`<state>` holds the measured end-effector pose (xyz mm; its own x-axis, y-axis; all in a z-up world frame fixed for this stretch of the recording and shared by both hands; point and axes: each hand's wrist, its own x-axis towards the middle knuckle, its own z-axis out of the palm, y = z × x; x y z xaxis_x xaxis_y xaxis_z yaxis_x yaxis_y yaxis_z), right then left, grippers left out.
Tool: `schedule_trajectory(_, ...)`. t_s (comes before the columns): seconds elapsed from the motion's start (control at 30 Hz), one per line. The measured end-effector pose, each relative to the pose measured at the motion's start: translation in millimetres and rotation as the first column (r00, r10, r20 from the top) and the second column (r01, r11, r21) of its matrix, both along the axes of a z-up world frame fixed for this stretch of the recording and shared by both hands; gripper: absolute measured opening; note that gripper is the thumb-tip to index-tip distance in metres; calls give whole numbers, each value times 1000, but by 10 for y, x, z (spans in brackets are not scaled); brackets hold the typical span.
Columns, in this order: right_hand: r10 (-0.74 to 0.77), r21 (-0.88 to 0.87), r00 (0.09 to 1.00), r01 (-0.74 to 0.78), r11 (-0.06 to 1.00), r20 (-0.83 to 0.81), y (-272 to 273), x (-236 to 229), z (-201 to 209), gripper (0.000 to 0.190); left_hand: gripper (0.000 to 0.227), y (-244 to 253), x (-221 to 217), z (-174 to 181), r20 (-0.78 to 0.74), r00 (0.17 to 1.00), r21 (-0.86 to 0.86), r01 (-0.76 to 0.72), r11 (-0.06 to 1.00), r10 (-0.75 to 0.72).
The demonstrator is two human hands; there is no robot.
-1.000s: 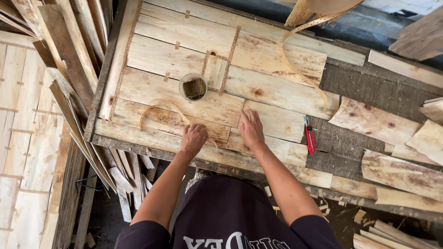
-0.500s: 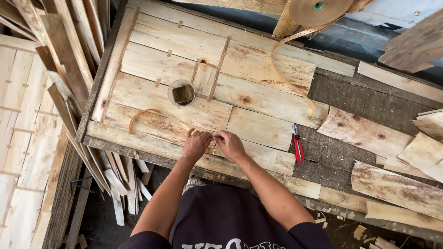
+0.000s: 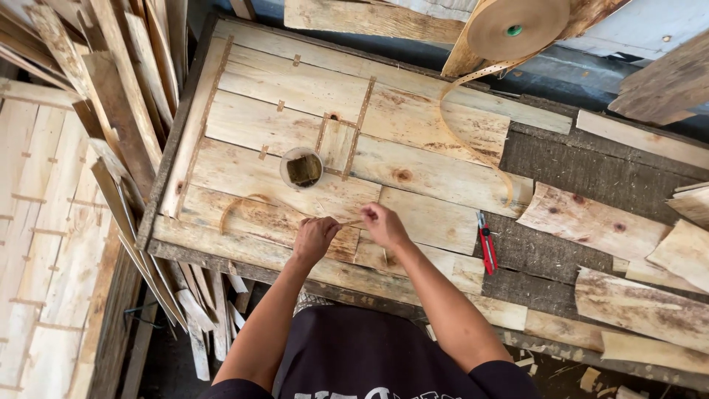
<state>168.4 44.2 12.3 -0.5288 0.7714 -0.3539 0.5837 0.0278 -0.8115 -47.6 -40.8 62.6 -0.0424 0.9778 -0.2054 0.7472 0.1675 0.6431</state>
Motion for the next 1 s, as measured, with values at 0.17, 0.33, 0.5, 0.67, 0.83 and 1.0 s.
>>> schedule_trajectory(0.17,-355,96,932,360,928,-69,26,-138,-142,28,30,152,-315,-63,352,870,-172,-303,937,346)
schedule_trajectory(0.33,-608,-159,783,589,792,-130,-92,-599,-154,30,31,395,-641,-14,483,765,-196,-380,904,426)
schedule_trajectory(0.5,-531,-471,831,407,783,-166,-57,-1342,316,23,28,491,-900,-190,502,839,-117,-174,978,209)
schedule_trajectory(0.67,-614,-393,783,537,747,-97,51,-1482,138,26,32,506,-1199,25,414,893,-203,-99,974,177)
schedule_trajectory(0.83,-717,-407,663,606,683,-216,178,-1551,41,23,31,510,-1321,-176,422,878,-219,-141,966,224)
schedule_trajectory(1.0,-535,-242,844,512,824,-38,363,-1787,277,27,38,667,-1286,-111,340,895,-248,-210,946,288)
